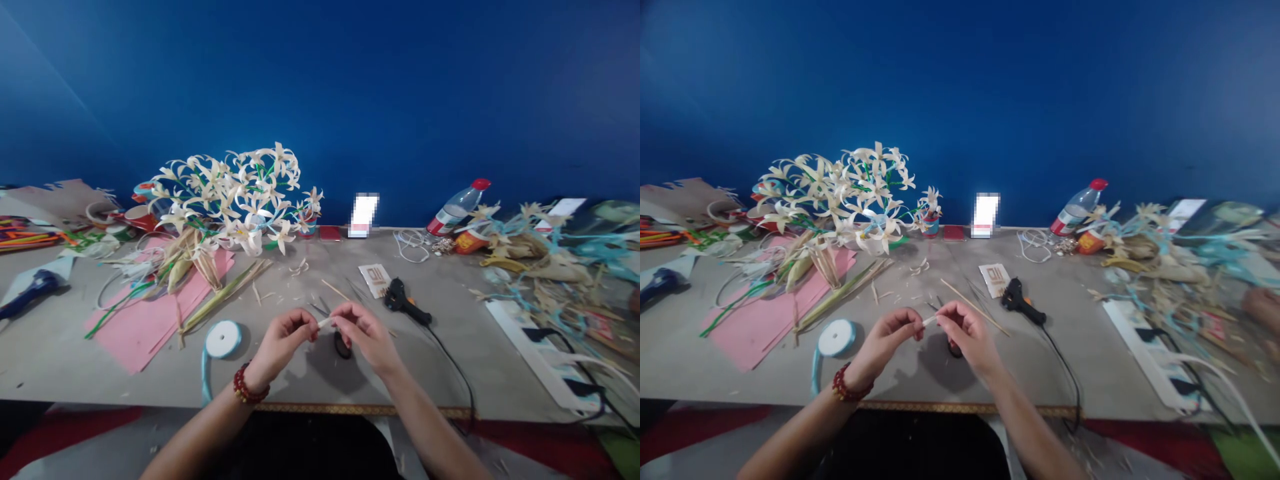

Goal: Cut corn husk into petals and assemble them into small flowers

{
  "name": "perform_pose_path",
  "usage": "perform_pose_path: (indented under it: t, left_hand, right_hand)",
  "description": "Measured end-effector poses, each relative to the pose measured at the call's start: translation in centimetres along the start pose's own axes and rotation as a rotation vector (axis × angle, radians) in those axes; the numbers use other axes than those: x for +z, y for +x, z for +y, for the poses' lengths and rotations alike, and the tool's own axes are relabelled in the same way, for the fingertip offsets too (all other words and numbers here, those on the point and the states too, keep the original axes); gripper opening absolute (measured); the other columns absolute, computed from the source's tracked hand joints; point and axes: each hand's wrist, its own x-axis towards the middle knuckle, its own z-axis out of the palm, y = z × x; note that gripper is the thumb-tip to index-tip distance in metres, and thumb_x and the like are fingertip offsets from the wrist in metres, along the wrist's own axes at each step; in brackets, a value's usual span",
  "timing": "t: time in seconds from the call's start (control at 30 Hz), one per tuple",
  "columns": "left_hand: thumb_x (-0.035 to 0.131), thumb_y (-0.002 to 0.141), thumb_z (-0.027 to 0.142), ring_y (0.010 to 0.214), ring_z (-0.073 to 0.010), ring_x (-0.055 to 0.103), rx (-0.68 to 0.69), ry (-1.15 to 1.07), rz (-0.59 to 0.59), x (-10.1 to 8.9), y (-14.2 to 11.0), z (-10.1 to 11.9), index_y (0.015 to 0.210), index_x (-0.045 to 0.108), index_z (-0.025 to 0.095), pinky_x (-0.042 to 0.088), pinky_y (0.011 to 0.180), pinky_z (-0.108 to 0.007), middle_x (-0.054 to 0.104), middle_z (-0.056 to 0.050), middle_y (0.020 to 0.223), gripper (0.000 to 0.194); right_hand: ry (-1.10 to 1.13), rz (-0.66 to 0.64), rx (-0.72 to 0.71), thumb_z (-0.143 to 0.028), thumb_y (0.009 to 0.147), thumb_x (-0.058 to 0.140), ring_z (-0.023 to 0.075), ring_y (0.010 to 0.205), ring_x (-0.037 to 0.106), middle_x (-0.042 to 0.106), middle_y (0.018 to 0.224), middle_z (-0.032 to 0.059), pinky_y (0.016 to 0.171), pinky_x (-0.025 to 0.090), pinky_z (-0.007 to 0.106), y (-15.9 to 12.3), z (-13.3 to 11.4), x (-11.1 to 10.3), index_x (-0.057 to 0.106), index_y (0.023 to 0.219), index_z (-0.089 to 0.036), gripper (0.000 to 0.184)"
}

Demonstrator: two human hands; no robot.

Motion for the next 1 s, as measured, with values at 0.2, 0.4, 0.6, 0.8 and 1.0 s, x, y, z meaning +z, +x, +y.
perform_pose_path:
  t: [0.2,0.4,0.6,0.8,1.0]
  left_hand:
    - [0.063,0.086,0.038,0.072,-0.0142,0.055,-0.007,-0.113,-0.018,0.2,0.2,-0.3,0.079,0.064,0.014,0.042,0.074,-0.026,0.061,-0.002,0.071,0.025]
    - [0.062,0.087,0.039,0.069,-0.0143,0.058,-0.214,-0.410,-0.128,-0.2,0.1,-0.4,0.078,0.064,0.013,0.045,0.070,-0.027,0.063,-0.005,0.074,0.027]
    - [0.074,0.076,0.032,0.061,-0.0117,0.056,-0.314,-0.462,-0.194,-0.2,0.2,-0.5,0.075,0.063,0.013,0.045,0.066,-0.025,0.060,-0.003,0.067,0.022]
    - [0.073,0.077,0.028,0.063,-0.0111,0.055,-0.261,-0.454,-0.156,-0.3,0.3,-0.6,0.075,0.062,0.013,0.043,0.067,-0.023,0.060,-0.002,0.066,0.018]
    - [0.074,0.079,0.029,0.066,-0.0092,0.053,-0.158,-0.405,-0.059,-0.3,0.3,-1.0,0.077,0.062,0.014,0.041,0.068,-0.021,0.059,0.000,0.069,0.019]
  right_hand:
    - [-0.022,0.025,-0.083,-0.040,0.085,0.066,0.0097,0.053,0.049,0.059,0.069,-0.0013,0.049,0.040,0.022,0.0,-0.2,0.5,0.065,0.087,-0.020,0.020]
    - [-0.008,-0.091,-0.165,-0.034,0.084,0.066,0.0103,0.056,0.054,0.063,0.085,0.0021,0.052,0.045,0.024,0.2,-0.4,-0.3,0.065,0.083,-0.021,0.013]
    - [-0.057,-0.162,-0.252,-0.034,0.085,0.063,0.0148,0.067,0.059,0.064,0.085,0.0045,0.057,0.048,0.026,0.1,-0.5,-0.4,0.065,0.081,-0.021,0.014]
    - [-0.320,-0.067,-0.192,-0.037,0.090,0.057,0.0169,0.073,0.062,0.068,0.095,0.0057,0.064,0.050,0.028,0.2,0.0,-2.9,0.063,0.104,-0.022,0.021]
    - [-1.180,0.160,-0.140,-0.031,0.093,0.050,0.0208,0.081,0.062,0.066,0.092,0.0070,0.072,0.044,0.030,1.3,2.6,-7.3,0.062,0.092,-0.020,0.017]
